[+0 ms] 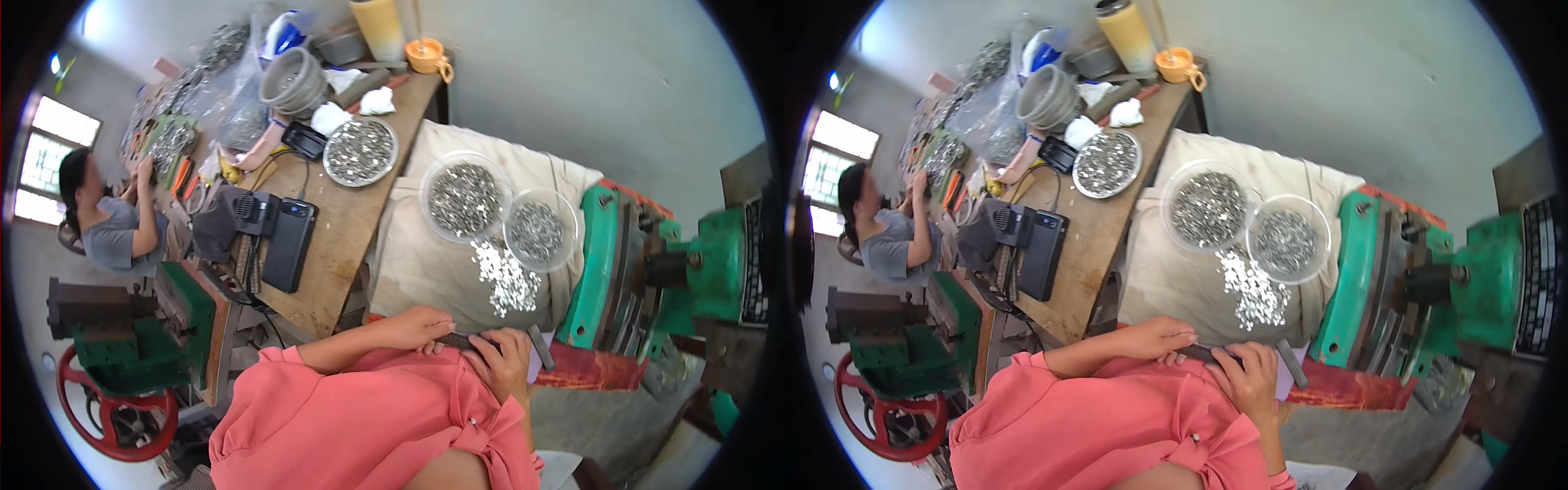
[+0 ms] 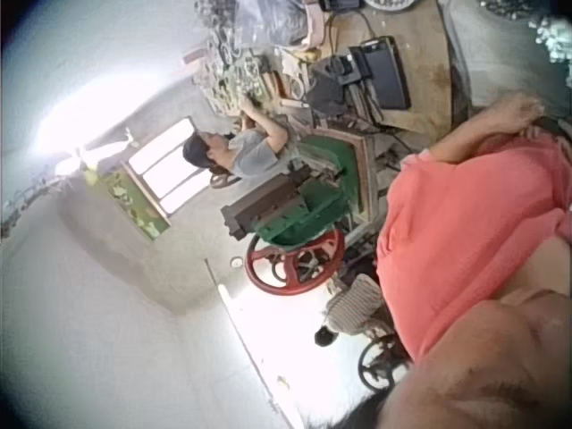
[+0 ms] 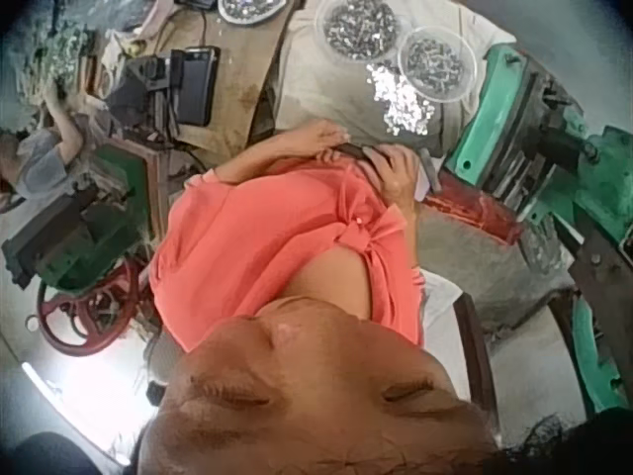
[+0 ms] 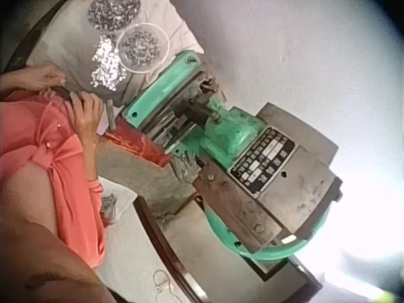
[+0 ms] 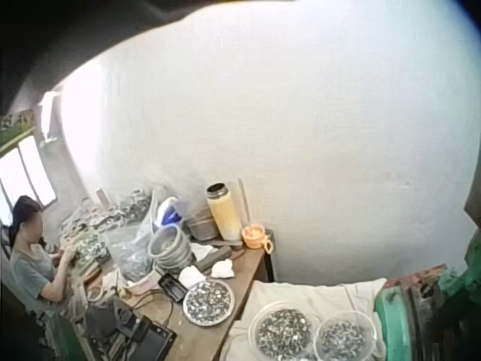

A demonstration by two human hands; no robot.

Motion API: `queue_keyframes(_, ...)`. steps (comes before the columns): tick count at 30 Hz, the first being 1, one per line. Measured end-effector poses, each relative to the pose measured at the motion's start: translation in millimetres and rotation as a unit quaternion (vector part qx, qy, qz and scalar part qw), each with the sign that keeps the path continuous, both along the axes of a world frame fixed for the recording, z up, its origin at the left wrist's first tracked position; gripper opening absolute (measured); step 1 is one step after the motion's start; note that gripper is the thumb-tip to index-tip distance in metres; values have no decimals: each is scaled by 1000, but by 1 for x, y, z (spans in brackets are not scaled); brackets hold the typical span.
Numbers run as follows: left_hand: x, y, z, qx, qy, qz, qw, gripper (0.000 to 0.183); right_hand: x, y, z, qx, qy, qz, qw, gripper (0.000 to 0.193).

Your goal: The person inserts small metal components into slots on a metal jig by hand, places the jig into a mechanical press machine to press them, and removes the jig to align and adjust the metal pieces along the strip.

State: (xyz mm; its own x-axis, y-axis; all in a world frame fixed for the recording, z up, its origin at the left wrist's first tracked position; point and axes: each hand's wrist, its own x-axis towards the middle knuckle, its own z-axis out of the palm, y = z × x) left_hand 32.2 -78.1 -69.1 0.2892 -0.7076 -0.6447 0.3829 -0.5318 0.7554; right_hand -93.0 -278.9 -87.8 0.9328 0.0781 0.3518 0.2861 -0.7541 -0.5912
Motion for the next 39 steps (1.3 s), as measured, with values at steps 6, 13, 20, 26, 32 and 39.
queue_keyframes(6,-4,10,9,68,-418,-87,902,23,5,8,-3,-14,20,3,1000,30)
queue_keyframes(13,124,52,86,269,-665,114,688,20,9,8,4,10,33,-16,999,29)
queue_keyframes(20,260,115,72,314,-713,99,620,24,10,8,3,18,32,-17,999,28)
queue_keyframes(26,291,107,56,353,-672,-17,651,23,10,7,4,33,39,-26,998,31)
queue_keyframes(32,296,125,52,332,-693,14,640,10,10,6,3,32,43,-21,998,29)
queue_keyframes(39,266,121,84,240,-703,204,637,12,10,6,3,35,45,-18,998,30)
